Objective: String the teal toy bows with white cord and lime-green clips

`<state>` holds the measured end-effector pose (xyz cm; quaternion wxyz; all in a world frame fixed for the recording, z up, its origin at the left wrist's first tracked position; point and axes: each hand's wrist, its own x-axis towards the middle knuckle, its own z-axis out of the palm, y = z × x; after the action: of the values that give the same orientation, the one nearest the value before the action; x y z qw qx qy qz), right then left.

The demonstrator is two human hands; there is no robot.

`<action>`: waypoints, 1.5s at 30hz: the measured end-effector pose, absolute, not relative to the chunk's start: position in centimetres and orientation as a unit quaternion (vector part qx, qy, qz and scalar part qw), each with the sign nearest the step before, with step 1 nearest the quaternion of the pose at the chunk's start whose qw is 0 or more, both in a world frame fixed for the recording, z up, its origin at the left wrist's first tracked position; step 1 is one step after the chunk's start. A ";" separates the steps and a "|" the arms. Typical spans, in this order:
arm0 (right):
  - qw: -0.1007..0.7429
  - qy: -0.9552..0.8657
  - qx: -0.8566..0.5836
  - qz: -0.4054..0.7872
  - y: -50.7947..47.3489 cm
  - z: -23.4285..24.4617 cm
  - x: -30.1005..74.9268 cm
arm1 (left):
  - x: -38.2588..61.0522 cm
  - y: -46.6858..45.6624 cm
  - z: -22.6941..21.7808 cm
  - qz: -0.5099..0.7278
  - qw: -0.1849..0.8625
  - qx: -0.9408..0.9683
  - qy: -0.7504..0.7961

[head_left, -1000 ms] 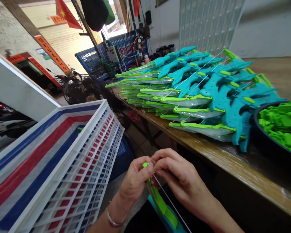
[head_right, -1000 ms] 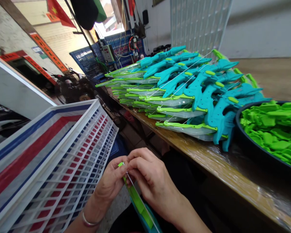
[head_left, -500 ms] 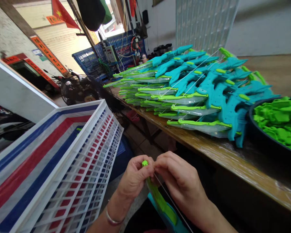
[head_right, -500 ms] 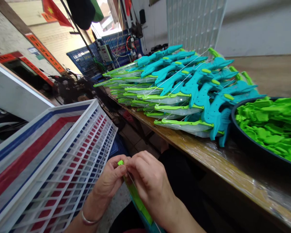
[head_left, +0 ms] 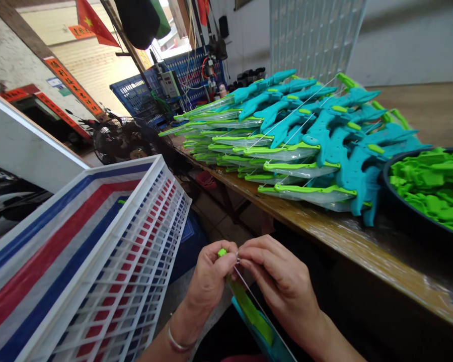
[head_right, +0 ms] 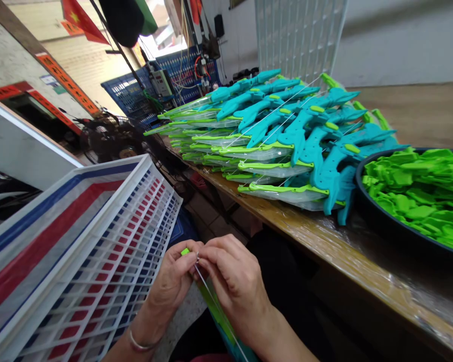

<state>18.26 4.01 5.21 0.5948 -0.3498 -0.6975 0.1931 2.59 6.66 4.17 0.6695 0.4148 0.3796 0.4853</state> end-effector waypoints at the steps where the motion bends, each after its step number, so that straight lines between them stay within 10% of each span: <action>1: 0.595 -0.701 -0.347 0.187 3.9 5.2 18.3 | 2.6 6.6 4.2 0.488 0.672 0.411 0.376; 10: 0.567 -0.737 -0.365 0.043 4.1 4.3 17.5 | 2.8 6.7 4.3 0.473 0.685 0.376 0.407; 24: 0.566 -0.582 -0.407 0.419 3.8 5.0 17.7 | 2.5 7.0 4.3 0.456 0.712 0.428 0.318; 45: 0.575 -0.682 -0.377 0.248 4.0 5.2 17.9 | 2.4 7.2 4.1 0.464 0.707 0.422 0.326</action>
<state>17.91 4.02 5.18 0.5749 -0.3771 -0.6824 0.2481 2.42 7.20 4.09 0.7069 0.4224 0.3262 0.4642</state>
